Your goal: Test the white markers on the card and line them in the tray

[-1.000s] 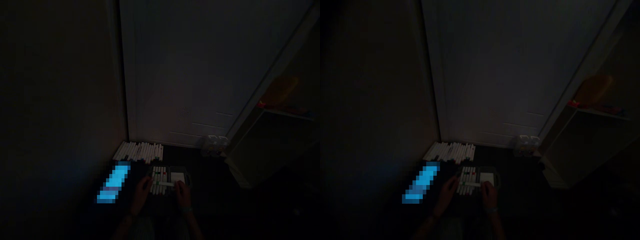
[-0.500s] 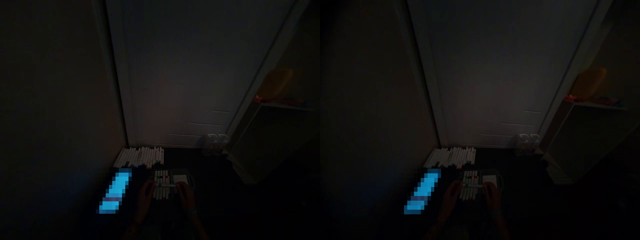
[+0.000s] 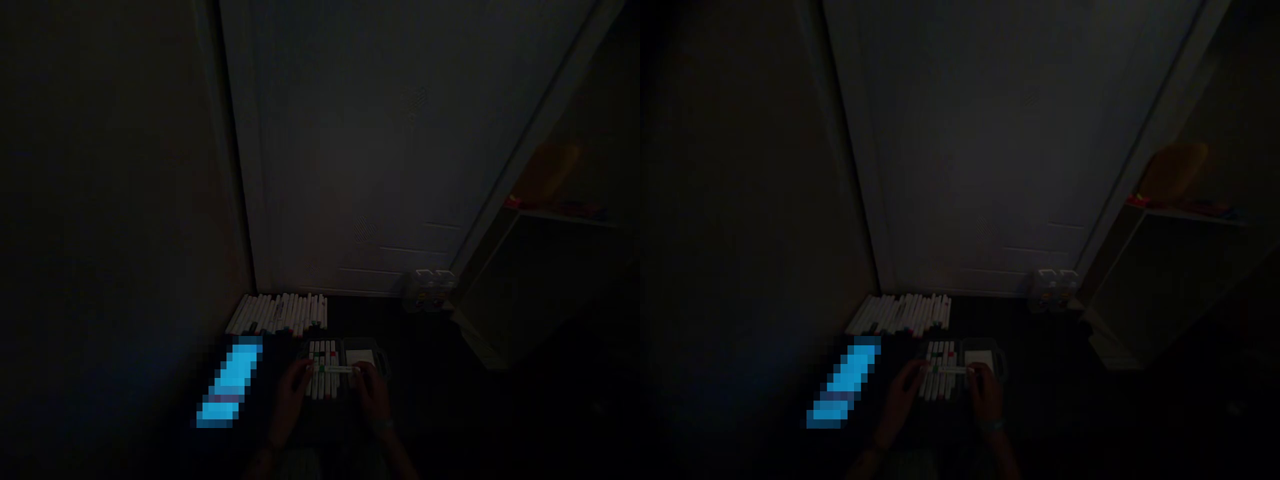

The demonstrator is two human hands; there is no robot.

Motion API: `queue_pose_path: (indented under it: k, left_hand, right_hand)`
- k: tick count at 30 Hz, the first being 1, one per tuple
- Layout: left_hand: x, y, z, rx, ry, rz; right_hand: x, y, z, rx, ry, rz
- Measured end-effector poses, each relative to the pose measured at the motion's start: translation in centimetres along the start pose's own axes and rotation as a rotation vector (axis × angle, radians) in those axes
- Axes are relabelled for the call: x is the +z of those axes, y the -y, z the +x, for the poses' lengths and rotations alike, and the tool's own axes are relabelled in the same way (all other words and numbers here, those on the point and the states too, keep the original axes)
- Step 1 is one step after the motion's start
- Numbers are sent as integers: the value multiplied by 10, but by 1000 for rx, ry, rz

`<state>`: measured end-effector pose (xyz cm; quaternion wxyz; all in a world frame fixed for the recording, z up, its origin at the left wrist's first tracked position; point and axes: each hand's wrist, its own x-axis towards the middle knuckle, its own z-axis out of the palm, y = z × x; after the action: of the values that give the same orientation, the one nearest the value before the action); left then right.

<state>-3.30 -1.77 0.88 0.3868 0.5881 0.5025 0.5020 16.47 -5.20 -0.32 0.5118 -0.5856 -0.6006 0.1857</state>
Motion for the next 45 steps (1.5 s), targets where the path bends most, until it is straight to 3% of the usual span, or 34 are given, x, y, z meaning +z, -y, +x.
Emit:
queue_pose_path:
  k: [10, 21, 31, 45]
  left_hand:
    - [0, 16, 0, -95, -28, 12]
    - [0, 5, 1, 2, 3, -13]
    - [-2, -8, -2, -27, 34, 8]
    - [1, 3, 0, -37, -12, 7]
  right_hand:
    - [1, -5, -2, -61, 50, -122]
    - [-3, 0, 0, -46, 45, -59]
    - [-1, 2, 0, 1, 10, -9]
    - [-4, 2, -1, -34, 40, -8]
